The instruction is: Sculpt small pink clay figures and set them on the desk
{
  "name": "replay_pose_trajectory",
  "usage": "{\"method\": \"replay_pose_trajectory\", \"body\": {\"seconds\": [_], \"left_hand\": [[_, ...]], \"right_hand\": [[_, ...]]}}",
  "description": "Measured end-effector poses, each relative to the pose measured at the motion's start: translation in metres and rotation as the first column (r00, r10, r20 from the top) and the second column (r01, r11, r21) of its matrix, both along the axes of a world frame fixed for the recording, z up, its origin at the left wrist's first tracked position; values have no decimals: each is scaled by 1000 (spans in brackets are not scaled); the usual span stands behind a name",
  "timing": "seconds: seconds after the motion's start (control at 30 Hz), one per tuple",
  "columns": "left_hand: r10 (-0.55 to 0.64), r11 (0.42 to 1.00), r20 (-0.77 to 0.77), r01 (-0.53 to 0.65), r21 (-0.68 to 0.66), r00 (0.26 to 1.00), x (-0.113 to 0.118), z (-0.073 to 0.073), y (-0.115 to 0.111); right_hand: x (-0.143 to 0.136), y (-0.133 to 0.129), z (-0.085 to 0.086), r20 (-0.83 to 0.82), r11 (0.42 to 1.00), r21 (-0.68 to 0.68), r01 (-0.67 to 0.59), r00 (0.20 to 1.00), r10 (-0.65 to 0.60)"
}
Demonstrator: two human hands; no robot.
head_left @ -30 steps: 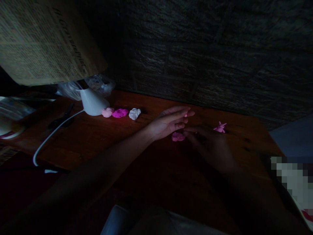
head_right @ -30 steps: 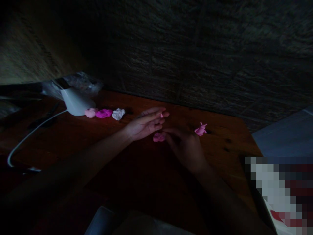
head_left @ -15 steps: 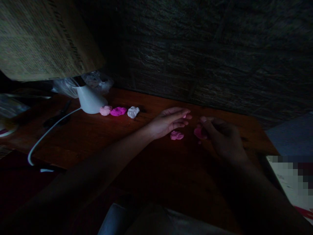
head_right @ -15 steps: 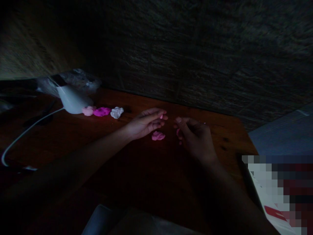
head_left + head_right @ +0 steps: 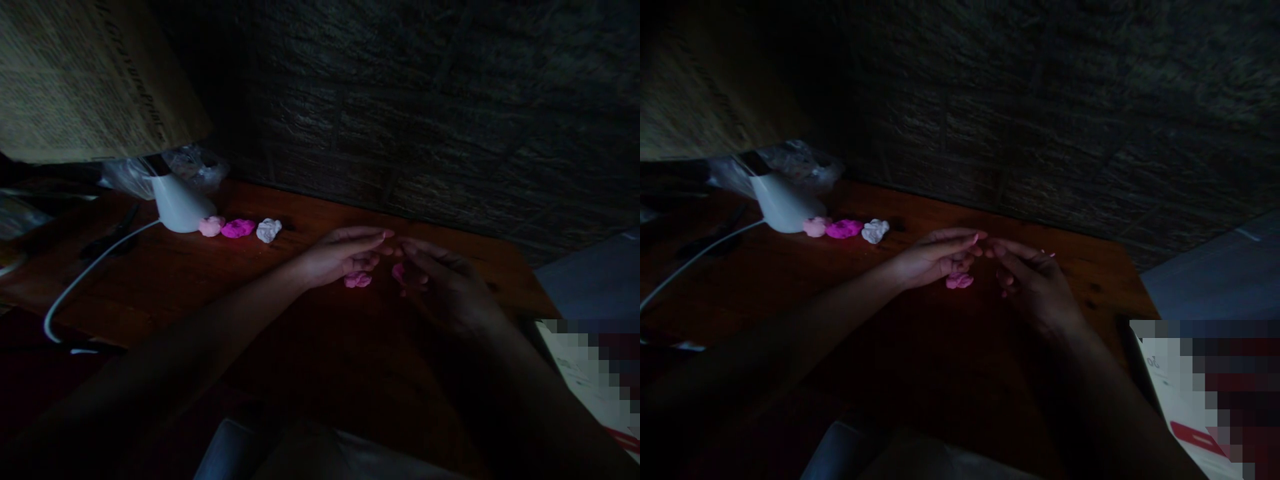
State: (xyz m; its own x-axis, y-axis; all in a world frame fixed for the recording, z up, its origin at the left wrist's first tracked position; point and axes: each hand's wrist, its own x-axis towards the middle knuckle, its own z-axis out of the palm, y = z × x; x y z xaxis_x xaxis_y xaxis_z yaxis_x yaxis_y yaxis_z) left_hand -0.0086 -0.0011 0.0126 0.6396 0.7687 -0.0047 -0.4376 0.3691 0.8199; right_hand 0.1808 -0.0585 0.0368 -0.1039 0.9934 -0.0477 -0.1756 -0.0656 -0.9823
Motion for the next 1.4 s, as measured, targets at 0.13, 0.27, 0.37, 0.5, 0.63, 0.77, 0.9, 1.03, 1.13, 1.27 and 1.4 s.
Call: {"method": "replay_pose_trajectory", "body": {"seconds": [0.13,0.27,0.37,0.5,0.63,0.77,0.9,1.03,1.13,1.27,1.4], "left_hand": [[-43,999,15,43,19,999,0,0,-3],[-56,998,30,55,27,998,1,0,-2],[-50,999,14,50,13,999,1,-1,-1],[-40,999,-26,39,-25,999,0,-3,-1],[-18,999,-34,17,-34,999,0,-3,-3],[20,1000,-70,-21,-10,997,1,-2,-4],[49,999,-52,-49,3,997,3,-1,-3],[24,1000,-47,-24,12,999,3,-1,-4],[6,1000,-61,-5,26,998,3,0,-4],[9,998,-68,-5,62,998,4,-1,-4],[10,996,-30,-8,93,1000,5,-2,-3]], "right_hand": [[0,0,1,64,1000,-20,-12,998,13],[1,-1,1,101,1000,-6,-12,995,13],[1,-1,0,107,1000,3,-13,994,13],[2,0,0,113,1000,-1,-9,994,10],[3,0,-1,93,1000,-4,-14,996,14],[2,0,-1,97,1000,-10,-22,995,23],[1,1,1,71,1000,-7,-9,997,10],[2,1,2,39,1000,-12,-11,999,11],[2,1,3,15,999,-27,-17,1000,18],[1,1,3,-3,998,-53,-27,1000,27],[1,0,3,-26,996,-84,-28,999,26]]}}
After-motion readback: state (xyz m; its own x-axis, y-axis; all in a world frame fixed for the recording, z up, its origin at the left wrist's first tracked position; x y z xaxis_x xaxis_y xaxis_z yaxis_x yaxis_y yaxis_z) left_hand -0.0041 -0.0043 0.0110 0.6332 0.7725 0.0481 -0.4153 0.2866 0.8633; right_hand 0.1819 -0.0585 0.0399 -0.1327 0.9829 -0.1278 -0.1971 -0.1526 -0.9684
